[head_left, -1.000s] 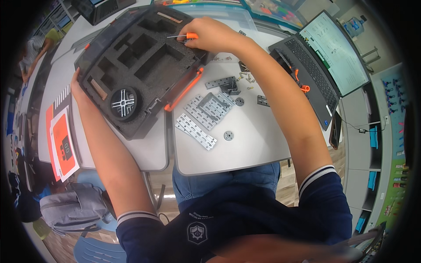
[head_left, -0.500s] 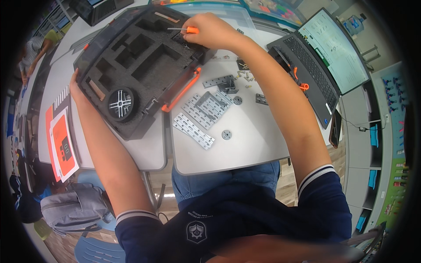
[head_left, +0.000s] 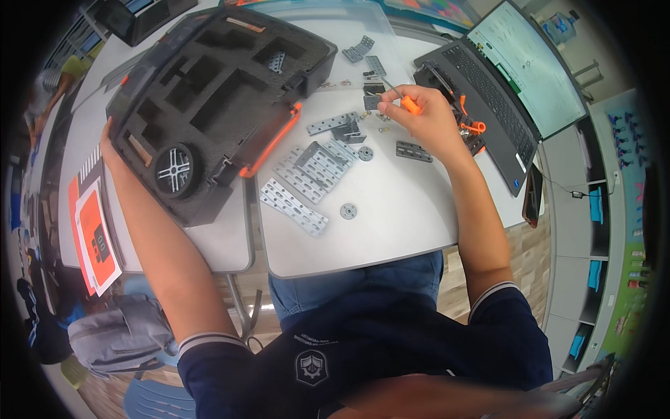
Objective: The person uses an orange screwdriver to assemble small metal brackets and plates on a white table. They pick up parts from a black case, align them, and fasten them together, occasionally referencing a laptop screen.
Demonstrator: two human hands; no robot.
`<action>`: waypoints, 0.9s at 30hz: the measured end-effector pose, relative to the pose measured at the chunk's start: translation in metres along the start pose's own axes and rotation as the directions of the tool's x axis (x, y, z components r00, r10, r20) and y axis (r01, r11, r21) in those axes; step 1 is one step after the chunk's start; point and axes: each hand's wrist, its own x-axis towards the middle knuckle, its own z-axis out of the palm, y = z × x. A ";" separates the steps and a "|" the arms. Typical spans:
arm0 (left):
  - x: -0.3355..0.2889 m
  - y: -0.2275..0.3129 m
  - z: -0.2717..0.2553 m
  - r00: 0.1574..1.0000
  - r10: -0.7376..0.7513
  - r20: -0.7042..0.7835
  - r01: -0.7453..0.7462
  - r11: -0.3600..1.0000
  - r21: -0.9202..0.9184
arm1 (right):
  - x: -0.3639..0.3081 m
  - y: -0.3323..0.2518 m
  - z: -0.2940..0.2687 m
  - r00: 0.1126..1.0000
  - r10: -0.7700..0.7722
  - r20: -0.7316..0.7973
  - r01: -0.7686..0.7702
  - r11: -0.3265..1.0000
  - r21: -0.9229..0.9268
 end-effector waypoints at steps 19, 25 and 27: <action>0.012 0.002 -0.015 0.998 0.019 -0.052 -0.018 1.000 0.019 | 0.043 0.015 -0.015 1.000 0.001 0.010 0.001 0.976 -0.216; 0.016 0.001 -0.013 0.998 0.045 -0.042 -0.045 0.999 0.011 | 0.124 0.021 0.008 0.983 -0.013 -0.181 -0.073 0.885 -0.460; 0.014 0.000 -0.011 0.997 0.051 -0.053 -0.050 0.999 0.003 | 0.138 0.025 0.018 0.984 -0.049 -0.171 -0.052 0.840 -0.541</action>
